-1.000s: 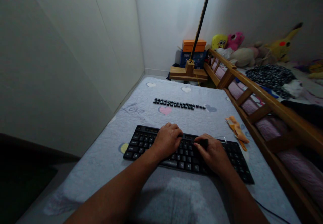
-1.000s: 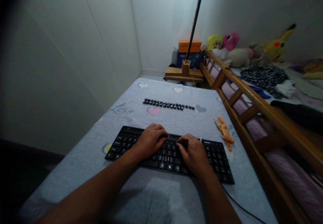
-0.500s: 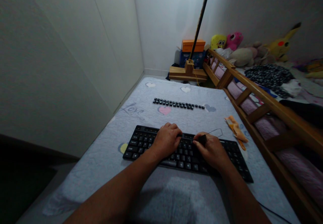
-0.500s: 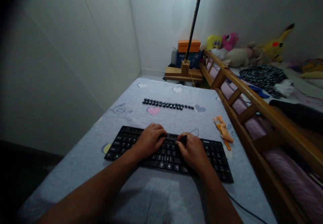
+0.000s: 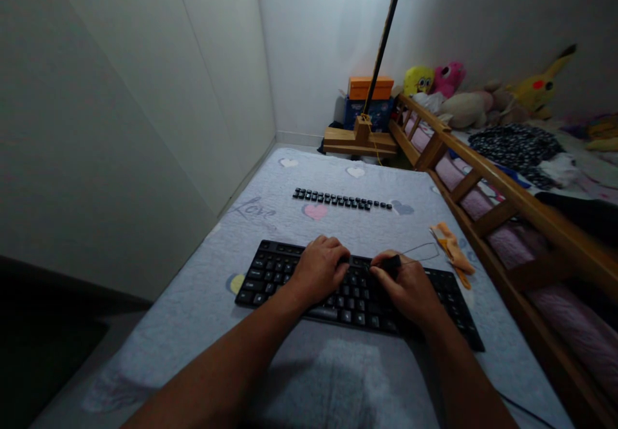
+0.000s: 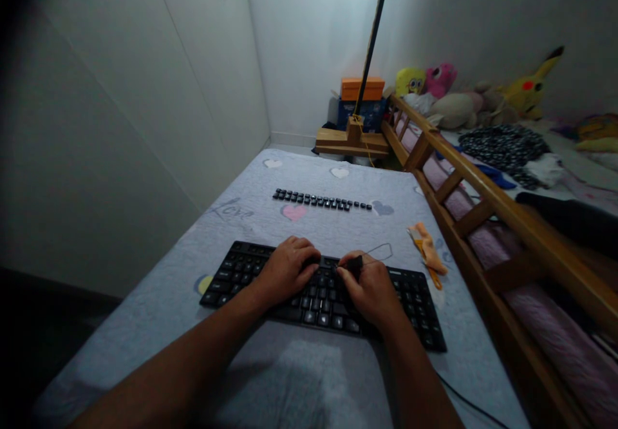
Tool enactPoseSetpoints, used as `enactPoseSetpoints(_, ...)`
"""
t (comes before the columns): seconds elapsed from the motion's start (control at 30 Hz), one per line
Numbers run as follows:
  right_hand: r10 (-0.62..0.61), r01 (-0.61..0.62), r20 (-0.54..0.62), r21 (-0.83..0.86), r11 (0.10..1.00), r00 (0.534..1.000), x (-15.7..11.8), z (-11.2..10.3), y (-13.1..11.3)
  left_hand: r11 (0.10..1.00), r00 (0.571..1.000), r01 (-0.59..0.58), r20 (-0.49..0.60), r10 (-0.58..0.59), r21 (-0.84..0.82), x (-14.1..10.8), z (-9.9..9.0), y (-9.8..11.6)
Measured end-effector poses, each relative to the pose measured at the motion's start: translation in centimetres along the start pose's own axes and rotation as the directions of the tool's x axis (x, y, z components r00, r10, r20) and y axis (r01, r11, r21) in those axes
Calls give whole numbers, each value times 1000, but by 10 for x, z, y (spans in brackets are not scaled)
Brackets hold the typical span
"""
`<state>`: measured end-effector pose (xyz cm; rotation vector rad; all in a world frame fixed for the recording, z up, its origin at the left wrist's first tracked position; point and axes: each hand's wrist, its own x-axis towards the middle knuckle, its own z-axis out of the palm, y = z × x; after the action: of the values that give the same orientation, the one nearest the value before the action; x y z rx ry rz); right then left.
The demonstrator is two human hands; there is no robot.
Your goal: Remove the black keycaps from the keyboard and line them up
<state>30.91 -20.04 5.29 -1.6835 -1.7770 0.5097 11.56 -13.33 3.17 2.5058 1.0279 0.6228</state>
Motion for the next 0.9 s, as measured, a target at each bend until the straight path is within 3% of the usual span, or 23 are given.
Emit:
enactPoseSetpoints(0.23, -66, 67, -21, 11, 998, 998, -4, 4, -3, 985, 995, -95, -20, 93, -143, 0, -1, 4)
enactPoseSetpoints(0.9, -109, 113, -58, 74, 991, 992, -6, 6, -9, 982, 994, -110, -36, 106, -154, 0, -3, 7)
